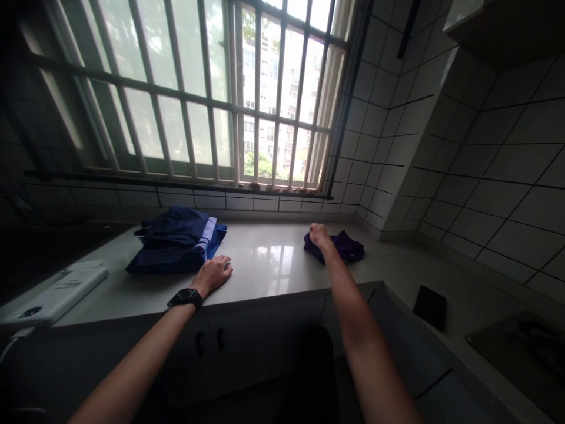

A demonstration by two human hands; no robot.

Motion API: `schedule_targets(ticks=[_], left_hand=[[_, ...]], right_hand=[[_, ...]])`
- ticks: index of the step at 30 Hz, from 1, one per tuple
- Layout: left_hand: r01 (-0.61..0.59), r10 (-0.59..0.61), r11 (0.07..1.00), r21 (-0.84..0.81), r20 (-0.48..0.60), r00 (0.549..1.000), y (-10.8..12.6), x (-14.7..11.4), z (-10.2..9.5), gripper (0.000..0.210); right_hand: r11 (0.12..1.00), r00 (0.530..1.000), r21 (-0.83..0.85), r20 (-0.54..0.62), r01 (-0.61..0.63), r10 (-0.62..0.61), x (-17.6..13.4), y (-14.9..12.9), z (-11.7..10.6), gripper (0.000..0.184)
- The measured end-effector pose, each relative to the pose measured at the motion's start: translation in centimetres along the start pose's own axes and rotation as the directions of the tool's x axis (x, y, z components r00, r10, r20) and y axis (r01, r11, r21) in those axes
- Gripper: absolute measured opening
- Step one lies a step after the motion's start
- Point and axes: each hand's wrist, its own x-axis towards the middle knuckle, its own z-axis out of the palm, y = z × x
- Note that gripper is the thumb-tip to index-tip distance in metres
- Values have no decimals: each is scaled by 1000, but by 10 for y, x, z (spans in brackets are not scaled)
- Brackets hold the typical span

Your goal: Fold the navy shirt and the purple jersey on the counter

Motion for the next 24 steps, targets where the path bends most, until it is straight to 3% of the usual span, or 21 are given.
schedule_targets(ticks=[2, 3, 4, 5, 6, 10, 13, 14, 15, 17, 19, 24], left_hand=[[4, -4, 1000, -8, -10, 1000, 0, 1, 1, 32], [6, -6, 1000, -14, -14, 1000, -1, 1, 2, 32], [8, -8, 1000, -20, -16, 1000, -1, 1, 3, 32], [10, -10, 1000, -25, -16, 1000, -1, 1, 3, 32], [11, -11, 1000, -28, -14, 1000, -1, 1, 3, 31], [14, -14, 999, -34, -4, 1000, 1, -1, 2, 31], [13, -13, 999, -43, -5, 1000, 2, -2, 1, 30], [10, -10, 999, -41, -5, 1000, 2, -3, 1, 30], [7, -7, 999, -35, -5, 1000, 2, -3, 1, 30], [5, -5, 1000, -21, -4, 1000, 2, -4, 1, 30], [1, -1, 1000, -13, -1, 1000, 1, -4, 2, 30], [-20, 19, 998, -64, -17, 1000, -4, -2, 7, 30]], right_hand=[[999, 991, 31, -128, -30, 33, 32, 1, -22, 24], [995, 952, 100, -305, -10, 40, 48, 0, -33, 25], [986, 883, 157, -469, 59, 22, 63, -2, -44, 27], [969, 823, 195, -567, 153, -16, 76, -5, -55, 28], [949, 810, 221, -584, 227, -58, 87, -9, -64, 25], [909, 876, 240, -433, 340, -214, 106, -34, -87, 16], [897, 816, 245, -548, 368, -185, 103, -49, -88, 21], [902, 825, 243, -534, 357, -182, 101, -53, -85, 21], [913, 862, 231, -464, 338, -202, 98, -55, -81, 19], [940, 945, 171, -201, 294, -259, 93, -59, -70, 15], [950, 956, 110, -9, 292, -292, 87, -61, -61, 15], [935, 935, 6, -25, 355, -355, 78, -69, -48, 13]])
